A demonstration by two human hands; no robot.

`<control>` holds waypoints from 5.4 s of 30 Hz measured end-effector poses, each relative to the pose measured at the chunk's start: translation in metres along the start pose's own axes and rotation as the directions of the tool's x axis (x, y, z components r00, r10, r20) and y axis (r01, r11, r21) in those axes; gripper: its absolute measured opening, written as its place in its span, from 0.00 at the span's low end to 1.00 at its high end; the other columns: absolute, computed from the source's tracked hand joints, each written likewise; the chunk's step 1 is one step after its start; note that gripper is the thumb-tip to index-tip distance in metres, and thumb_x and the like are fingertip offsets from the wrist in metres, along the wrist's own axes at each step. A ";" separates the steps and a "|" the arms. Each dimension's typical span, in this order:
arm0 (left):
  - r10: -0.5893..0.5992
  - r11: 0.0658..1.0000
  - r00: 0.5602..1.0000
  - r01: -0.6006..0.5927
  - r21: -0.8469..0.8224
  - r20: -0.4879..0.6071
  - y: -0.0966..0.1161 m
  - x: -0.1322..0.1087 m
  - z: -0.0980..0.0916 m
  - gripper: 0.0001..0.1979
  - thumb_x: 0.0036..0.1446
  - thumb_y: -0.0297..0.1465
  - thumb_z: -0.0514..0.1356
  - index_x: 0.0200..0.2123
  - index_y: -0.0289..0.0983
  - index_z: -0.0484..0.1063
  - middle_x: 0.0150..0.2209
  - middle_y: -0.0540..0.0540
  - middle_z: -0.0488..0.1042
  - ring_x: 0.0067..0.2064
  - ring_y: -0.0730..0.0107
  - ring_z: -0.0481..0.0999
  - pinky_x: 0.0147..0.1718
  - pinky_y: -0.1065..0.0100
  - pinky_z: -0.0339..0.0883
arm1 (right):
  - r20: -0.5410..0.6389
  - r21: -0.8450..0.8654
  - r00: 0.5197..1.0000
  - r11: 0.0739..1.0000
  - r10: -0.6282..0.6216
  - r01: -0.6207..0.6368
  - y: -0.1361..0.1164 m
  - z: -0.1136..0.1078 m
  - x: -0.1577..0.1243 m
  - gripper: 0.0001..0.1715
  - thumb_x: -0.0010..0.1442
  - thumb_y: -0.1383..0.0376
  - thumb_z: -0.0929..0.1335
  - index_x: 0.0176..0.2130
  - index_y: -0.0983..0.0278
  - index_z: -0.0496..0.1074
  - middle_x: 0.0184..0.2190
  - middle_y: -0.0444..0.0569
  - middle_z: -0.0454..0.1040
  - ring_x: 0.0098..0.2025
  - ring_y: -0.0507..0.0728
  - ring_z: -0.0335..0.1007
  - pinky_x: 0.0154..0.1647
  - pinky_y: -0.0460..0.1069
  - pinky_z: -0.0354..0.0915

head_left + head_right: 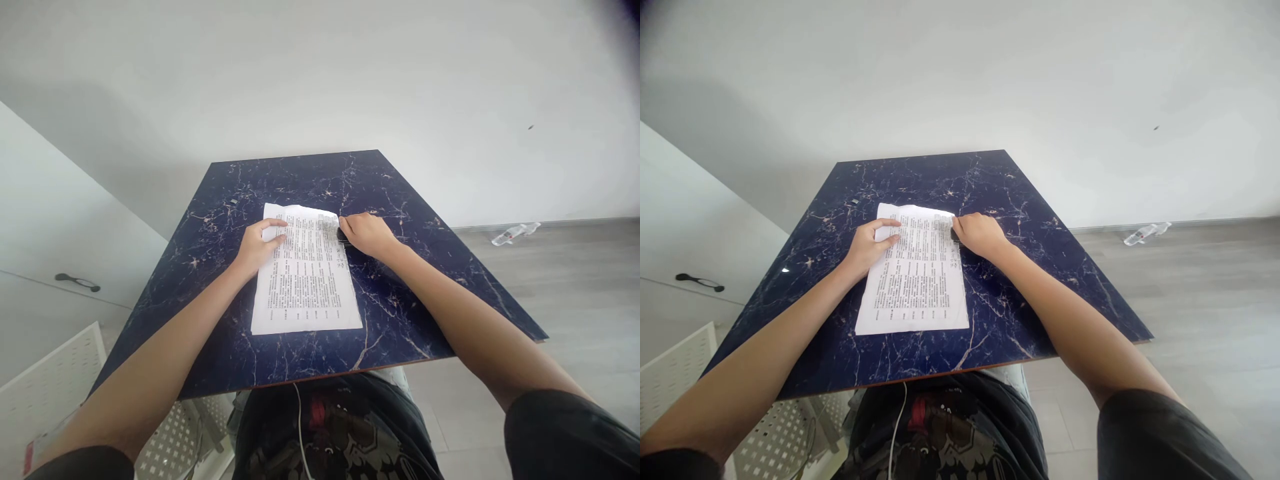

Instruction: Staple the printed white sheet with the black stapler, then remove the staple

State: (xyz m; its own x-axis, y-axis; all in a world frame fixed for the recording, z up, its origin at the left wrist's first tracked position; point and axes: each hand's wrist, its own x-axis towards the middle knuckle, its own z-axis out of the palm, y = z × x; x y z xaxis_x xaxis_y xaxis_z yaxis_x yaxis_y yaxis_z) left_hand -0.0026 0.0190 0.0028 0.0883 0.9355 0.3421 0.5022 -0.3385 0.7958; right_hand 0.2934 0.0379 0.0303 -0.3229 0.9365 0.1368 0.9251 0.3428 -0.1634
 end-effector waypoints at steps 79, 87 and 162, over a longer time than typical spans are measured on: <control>-0.006 0.956 0.834 -0.156 0.247 0.552 -0.002 -0.005 -0.001 0.48 0.53 0.53 0.68 0.72 0.46 0.55 0.72 0.36 0.60 0.67 0.38 0.67 0.59 0.47 0.67 | 0.031 0.512 0.951 0.822 -0.306 0.248 -0.002 0.001 -0.006 0.19 0.57 0.55 0.76 0.46 0.59 0.76 0.43 0.51 0.80 0.43 0.60 0.75 0.43 0.54 0.68; 0.060 0.981 0.859 -0.144 0.127 0.508 -0.005 -0.004 -0.005 0.35 0.65 0.50 0.60 0.71 0.46 0.59 0.72 0.38 0.60 0.70 0.44 0.63 0.66 0.44 0.59 | 0.244 0.763 0.948 0.644 -0.203 -0.059 0.037 -0.006 -0.005 0.19 0.63 0.51 0.69 0.45 0.62 0.79 0.40 0.54 0.80 0.38 0.58 0.74 0.37 0.55 0.71; -0.190 0.783 0.980 0.192 -0.592 0.066 -0.018 0.007 -0.002 0.14 0.69 0.39 0.60 0.51 0.35 0.74 0.50 0.35 0.80 0.48 0.59 0.84 0.55 0.51 0.76 | -0.483 0.276 0.863 0.910 -0.146 0.308 -0.031 0.004 -0.024 0.07 0.63 0.60 0.72 0.42 0.59 0.79 0.33 0.49 0.73 0.33 0.58 0.68 0.35 0.56 0.64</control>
State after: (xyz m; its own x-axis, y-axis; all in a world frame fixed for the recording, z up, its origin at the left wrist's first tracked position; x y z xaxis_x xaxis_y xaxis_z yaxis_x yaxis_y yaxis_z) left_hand -0.0126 0.0318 -0.0078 0.0481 0.9874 0.1510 -0.0991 -0.1457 0.9844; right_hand 0.2712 0.0052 0.0283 -0.3167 0.7228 0.6142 0.6872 0.6211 -0.3767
